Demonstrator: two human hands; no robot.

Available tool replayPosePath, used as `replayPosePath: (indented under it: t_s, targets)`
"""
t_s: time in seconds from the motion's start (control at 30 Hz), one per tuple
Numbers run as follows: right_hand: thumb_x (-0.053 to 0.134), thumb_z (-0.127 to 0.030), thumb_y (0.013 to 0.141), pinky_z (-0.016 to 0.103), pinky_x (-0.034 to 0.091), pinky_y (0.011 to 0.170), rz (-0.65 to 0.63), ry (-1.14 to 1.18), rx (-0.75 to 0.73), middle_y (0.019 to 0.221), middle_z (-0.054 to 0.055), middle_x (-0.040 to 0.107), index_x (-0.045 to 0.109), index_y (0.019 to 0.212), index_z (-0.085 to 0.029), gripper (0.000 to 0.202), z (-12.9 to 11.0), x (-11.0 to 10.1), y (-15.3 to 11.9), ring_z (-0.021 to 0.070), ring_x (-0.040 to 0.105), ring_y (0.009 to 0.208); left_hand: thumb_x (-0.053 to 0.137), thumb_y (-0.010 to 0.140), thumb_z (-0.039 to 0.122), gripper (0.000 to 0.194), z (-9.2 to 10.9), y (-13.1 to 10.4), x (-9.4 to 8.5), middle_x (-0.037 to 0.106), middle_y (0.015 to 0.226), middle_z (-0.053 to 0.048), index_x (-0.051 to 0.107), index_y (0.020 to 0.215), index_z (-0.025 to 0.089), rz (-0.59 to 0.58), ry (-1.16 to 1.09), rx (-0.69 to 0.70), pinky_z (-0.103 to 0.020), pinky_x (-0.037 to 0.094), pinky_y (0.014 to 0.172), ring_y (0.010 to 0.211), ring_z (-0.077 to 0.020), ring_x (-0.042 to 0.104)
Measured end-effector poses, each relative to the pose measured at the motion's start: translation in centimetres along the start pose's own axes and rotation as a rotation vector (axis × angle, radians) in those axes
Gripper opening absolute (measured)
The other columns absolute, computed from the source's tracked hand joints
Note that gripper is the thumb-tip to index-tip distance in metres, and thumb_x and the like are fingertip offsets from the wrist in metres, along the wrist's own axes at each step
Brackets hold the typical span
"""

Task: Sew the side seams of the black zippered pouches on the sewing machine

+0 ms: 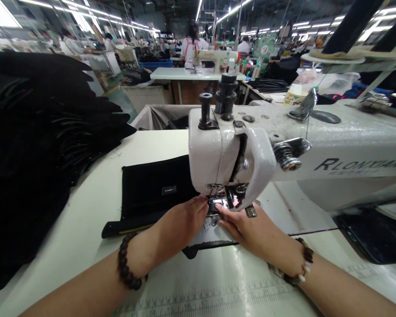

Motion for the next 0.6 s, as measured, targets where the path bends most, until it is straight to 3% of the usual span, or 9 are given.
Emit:
replayPosePath:
  t_s: [0.23, 0.6]
  targets:
    - [0.049, -0.026, 0.084, 0.034, 0.04, 0.063, -0.024, -0.01, -0.003, 0.074, 0.009, 0.065, 0.06, 0.11, -0.015, 0.03, 0.08, 0.12, -0.08, 0.0222, 0.058, 0.07, 0.034, 0.073, -0.005, 0.038, 0.35, -0.21, -0.18, 0.062, 0.107, -0.014, 0.056, 0.103, 0.002, 0.07, 0.059, 0.005, -0.028, 0.041, 0.091, 0.102, -0.0191, 0.055]
    - [0.048, -0.022, 0.084, 0.032, 0.042, 0.061, 0.088, -0.004, -0.067, 0.08, 0.008, 0.066, 0.064, 0.098, -0.018, 0.022, -0.64, -0.36, -0.32, 0.0196, 0.058, 0.067, 0.043, 0.081, 0.008, 0.028, 0.49, -0.47, -0.13, 0.06, 0.11, -0.01, 0.056, 0.106, 0.005, -0.087, -0.009, 0.023, -0.023, 0.036, 0.096, 0.106, -0.0162, 0.052]
Point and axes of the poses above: each hand's wrist, its own y-axis towards the middle knuckle, its own x-axis out of the palm, z = x × y, the point moved 5 cm from there along y, towards the middle knuckle
